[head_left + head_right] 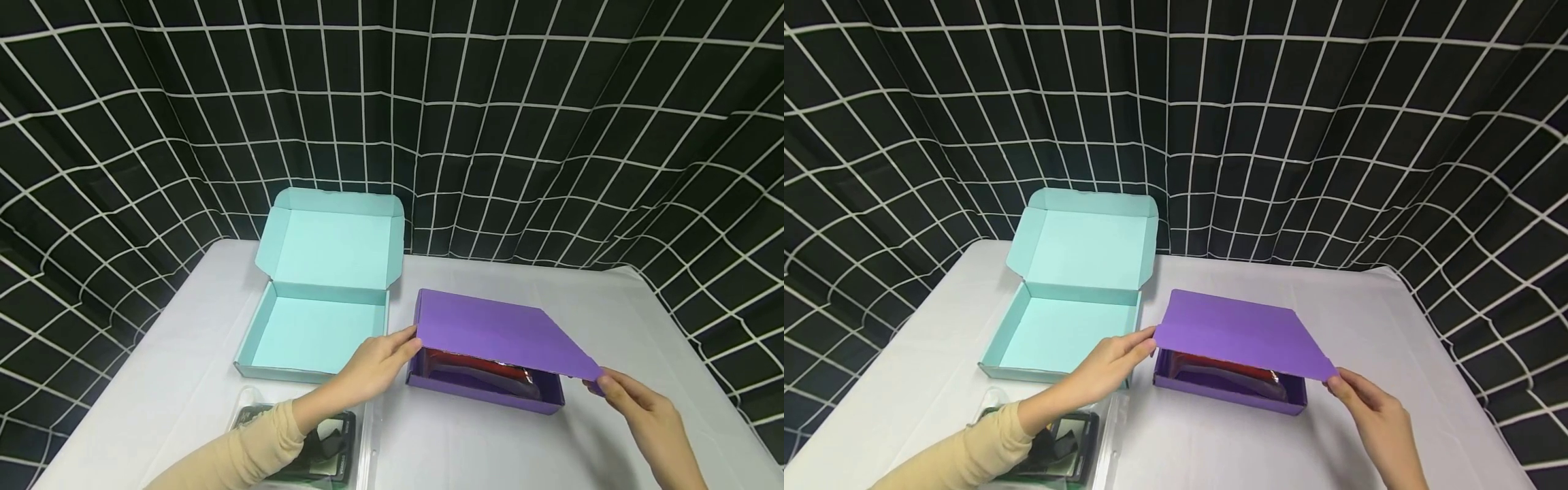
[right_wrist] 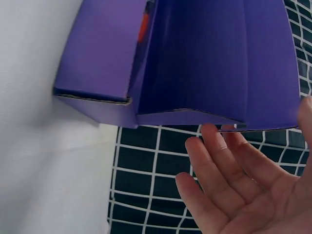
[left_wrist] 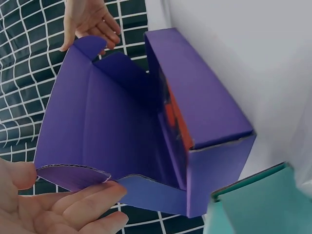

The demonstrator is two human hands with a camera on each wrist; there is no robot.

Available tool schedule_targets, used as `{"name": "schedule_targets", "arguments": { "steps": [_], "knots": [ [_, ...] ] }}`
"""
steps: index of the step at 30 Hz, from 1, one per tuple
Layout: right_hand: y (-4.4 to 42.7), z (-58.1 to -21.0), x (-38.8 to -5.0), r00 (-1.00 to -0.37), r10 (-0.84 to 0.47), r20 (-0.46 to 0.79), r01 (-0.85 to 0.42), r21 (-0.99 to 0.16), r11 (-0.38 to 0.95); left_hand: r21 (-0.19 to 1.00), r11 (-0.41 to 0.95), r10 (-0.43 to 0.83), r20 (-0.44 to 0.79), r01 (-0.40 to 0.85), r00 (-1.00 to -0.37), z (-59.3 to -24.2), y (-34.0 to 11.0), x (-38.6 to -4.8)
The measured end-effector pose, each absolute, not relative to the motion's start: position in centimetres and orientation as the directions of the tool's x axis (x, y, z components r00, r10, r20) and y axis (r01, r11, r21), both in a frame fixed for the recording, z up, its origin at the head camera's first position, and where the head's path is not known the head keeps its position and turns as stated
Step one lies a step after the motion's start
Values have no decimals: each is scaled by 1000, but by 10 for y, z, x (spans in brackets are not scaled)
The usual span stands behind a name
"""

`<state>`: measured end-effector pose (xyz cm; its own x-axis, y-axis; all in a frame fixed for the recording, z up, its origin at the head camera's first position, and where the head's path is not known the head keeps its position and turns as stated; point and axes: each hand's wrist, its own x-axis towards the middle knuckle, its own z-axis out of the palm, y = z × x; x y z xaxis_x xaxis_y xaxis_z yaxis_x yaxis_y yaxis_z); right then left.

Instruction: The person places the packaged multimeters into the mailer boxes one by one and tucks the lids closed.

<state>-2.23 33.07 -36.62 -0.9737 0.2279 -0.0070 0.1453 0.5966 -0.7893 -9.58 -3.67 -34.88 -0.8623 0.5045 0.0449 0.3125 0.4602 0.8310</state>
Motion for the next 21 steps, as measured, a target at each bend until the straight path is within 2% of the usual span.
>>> {"name": "schedule_targets", "arguments": {
  "steps": [9,16,21],
  "knots": [
    [332,-376,-14,-966,232,-115,233,-776,586,830,477,522,-4,288,-853,-360,-40,-85],
    [333,-388,-9,-978,176,-108,193,-782,593,833,464,550,-3,302,-835,-368,-43,-78],
    [335,-396,-7,-976,159,-147,214,-776,594,827,470,560,-8,309,-828,-373,-45,-75]
  ]
}}
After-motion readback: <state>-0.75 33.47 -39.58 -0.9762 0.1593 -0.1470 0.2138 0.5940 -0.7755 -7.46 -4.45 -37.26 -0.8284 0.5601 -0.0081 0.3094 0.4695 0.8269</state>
